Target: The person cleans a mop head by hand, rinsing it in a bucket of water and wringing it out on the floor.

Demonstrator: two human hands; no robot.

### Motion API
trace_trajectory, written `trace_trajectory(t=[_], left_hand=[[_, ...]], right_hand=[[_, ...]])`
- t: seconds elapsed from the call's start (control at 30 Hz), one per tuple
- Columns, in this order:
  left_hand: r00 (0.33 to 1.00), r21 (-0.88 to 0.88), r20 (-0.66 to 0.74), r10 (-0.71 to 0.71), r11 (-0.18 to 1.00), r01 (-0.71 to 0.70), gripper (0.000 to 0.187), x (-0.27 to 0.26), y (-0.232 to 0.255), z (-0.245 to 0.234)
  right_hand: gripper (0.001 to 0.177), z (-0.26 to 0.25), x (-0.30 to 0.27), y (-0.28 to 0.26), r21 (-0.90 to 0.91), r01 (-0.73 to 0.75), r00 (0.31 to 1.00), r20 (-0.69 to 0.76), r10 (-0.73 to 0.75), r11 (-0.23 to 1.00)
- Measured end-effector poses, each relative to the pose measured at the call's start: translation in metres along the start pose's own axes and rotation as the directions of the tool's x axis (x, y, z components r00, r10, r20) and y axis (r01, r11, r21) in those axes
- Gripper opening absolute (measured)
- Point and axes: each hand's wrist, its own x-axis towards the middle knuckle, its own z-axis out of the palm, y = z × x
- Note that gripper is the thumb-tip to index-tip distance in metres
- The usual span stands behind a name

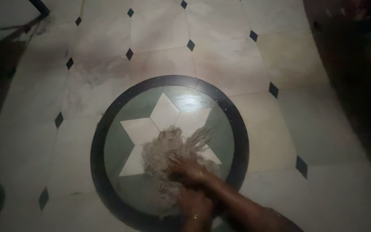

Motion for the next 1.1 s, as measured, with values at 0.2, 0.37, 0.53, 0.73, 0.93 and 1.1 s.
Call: trace_trajectory(t=[0.2,0.37,0.53,0.73,0.93,1.1], left_hand=[[0.995,-0.065,0.038,0.088,0.994,-0.085,0.061,-0.017,0.003,-0.047],[0.979,-0.079,0.019,0.201,0.977,-0.199,0.06,0.033,0.005,-0.067],[0.737,0.193,-0.305,0.603,0.797,-0.572,0.063,0.119,0.011,-0.04],[0.814,0.255,-0.062,0.578,0.797,-0.547,0.053,0.131,0.021,-0.052],[0.892,-0.08,-0.294,0.343,0.921,-0.381,0.054,0.058,0.015,-0.046],[0.998,-0.036,0.056,0.015,0.999,-0.013,0.054,0.007,-0.003,-0.022]], right_hand=[[0.041,0.0,-0.011,-0.036,-0.652,0.017,0.983,-0.127,-0.131,0.758],[0.047,-0.054,0.026,0.017,-0.49,-0.092,0.87,-0.462,-0.169,0.867],[0.045,-0.116,0.04,0.062,-0.214,-0.34,0.668,-0.74,0.075,0.916],[0.049,-0.125,0.036,0.062,-0.358,-0.43,0.632,-0.775,-0.007,0.829],[0.054,-0.087,0.028,0.032,-0.691,-0.229,0.891,-0.433,-0.139,0.686],[0.038,-0.018,0.001,-0.025,-0.759,-0.028,0.989,-0.117,-0.094,0.651]])
